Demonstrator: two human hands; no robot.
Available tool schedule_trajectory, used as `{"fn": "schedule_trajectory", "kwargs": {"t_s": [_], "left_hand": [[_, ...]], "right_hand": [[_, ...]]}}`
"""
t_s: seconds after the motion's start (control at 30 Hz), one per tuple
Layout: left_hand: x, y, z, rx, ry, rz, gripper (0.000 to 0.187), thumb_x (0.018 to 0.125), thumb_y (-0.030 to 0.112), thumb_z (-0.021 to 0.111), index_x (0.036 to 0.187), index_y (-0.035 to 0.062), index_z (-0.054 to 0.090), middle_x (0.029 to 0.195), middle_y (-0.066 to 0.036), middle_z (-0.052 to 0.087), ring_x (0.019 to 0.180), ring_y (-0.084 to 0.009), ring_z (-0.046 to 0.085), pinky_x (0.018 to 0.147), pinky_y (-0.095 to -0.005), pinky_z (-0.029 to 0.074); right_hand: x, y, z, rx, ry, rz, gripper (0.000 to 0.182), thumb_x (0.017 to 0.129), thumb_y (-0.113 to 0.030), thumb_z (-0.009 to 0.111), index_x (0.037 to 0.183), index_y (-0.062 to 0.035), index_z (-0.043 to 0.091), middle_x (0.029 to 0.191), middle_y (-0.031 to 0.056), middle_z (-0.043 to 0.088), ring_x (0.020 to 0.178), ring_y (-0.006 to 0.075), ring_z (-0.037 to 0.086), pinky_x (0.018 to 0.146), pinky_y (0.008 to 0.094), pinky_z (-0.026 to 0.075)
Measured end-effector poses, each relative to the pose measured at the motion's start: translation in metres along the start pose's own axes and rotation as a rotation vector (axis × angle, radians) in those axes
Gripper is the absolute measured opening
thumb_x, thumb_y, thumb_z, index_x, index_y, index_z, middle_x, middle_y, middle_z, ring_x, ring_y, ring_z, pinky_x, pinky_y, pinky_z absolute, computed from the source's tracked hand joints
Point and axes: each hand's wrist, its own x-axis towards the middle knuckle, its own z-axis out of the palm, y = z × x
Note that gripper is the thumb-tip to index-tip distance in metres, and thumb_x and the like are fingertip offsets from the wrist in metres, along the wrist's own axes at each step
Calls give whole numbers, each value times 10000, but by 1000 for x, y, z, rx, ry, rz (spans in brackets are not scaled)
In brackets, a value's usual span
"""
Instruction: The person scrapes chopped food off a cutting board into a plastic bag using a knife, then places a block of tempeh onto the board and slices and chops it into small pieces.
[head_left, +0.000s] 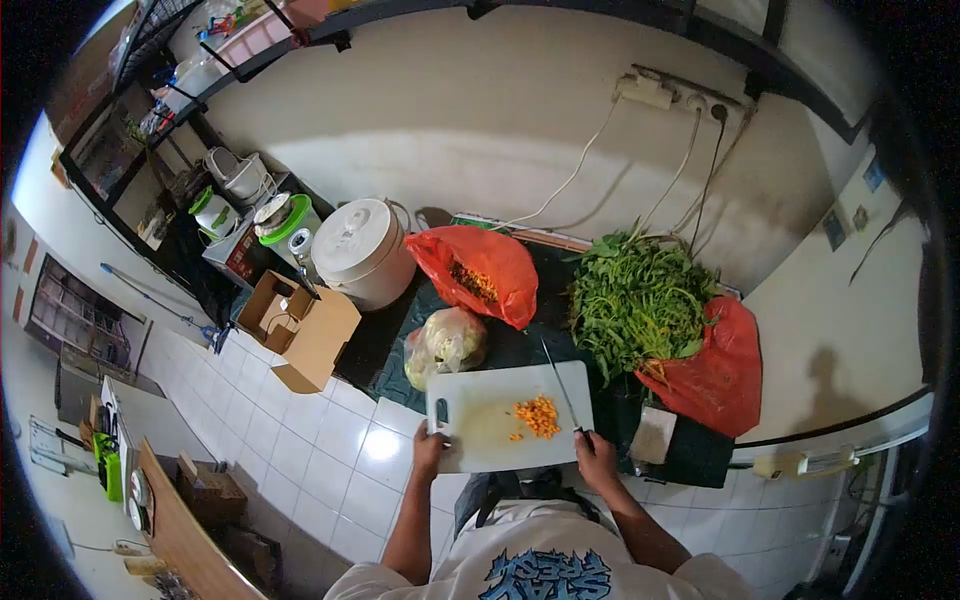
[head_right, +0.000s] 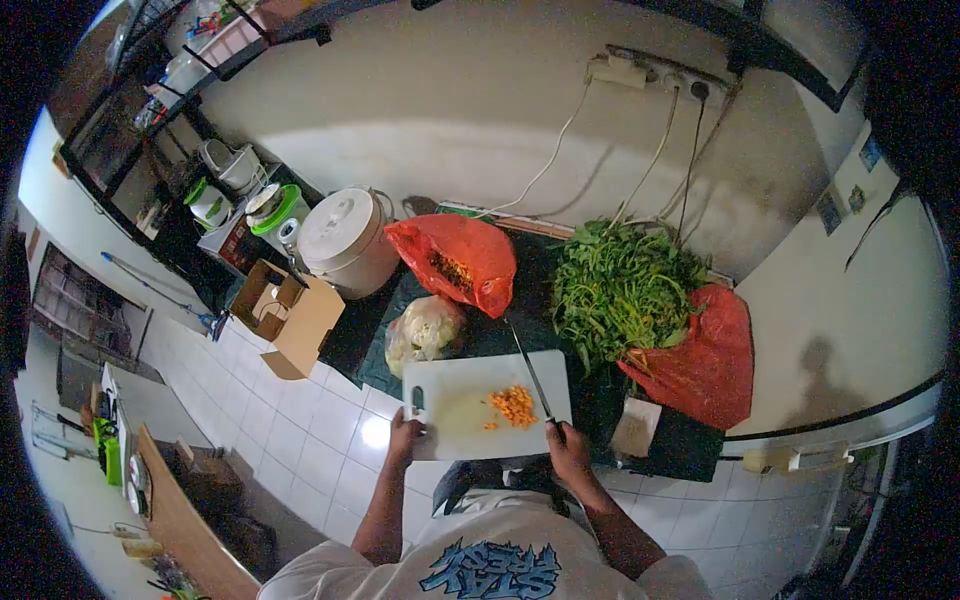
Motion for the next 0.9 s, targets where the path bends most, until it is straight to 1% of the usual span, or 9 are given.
{"fn": "schedule_trajectory", "kwargs": {"t_s": [0.13,0.17,0.3,0.37,0.4,0.57,0.73,0.83,0.9], "left_hand": [[-12,39,-61,-124,157,-34,282,734,28,514,1005,104,536,749,-56,540,617,-164,531,537,-310,448],[-11,55,-72,3,214,-14,280,738,20,504,1000,114,531,750,-47,533,614,-162,531,531,-307,442],[6,107,-108,-125,311,92,254,737,23,497,967,129,514,763,-40,517,629,-158,506,538,-303,420],[23,127,-119,-98,336,93,246,739,24,482,954,141,503,759,-35,508,651,-158,494,546,-304,418],[30,138,-121,-130,357,88,238,745,25,471,947,147,498,758,-32,505,656,-159,491,547,-302,419],[83,166,-117,-252,356,166,220,766,31,440,951,142,482,747,-22,474,672,-157,493,540,-308,426],[131,178,-90,-293,213,243,229,776,19,462,989,104,471,737,-11,454,633,-133,482,582,-279,423],[142,190,-64,-239,192,262,194,787,23,471,968,92,456,743,-12,451,636,-131,486,610,-278,421],[154,188,-52,-273,162,293,173,805,23,464,963,92,451,774,-17,461,660,-138,493,631,-284,428]], "right_hand": [[23,-43,24,24,14,-101,346,977,-323,521,772,-46,546,567,-26,489,464,80,459,432,272,359],[28,-55,30,24,18,-99,346,977,-323,521,772,-46,546,567,-26,489,464,80,459,432,272,359],[51,-111,47,223,-141,55,318,978,-313,513,766,-76,529,567,-37,467,474,54,440,432,237,353],[66,-127,59,173,-122,-122,324,977,-320,517,759,-80,526,569,-40,470,470,54,438,427,239,358],[73,-131,63,157,-143,-45,375,954,-377,546,830,-26,596,645,53,578,590,176,557,560,340,432],[104,-158,88,110,-153,-40,385,961,-385,524,827,-29,586,645,55,572,594,186,555,571,356,431],[129,-166,111,59,-178,-11,388,955,-391,527,832,-26,575,644,73,570,592,227,562,584,377,435],[139,-170,131,-23,-170,-61,406,947,-409,533,839,-19,570,651,120,570,591,289,561,578,394,433],[140,-182,143,-282,-158,-255,406,951,-387,536,800,-10,544,602,140,550,547,328,570,522,400,435]]}}
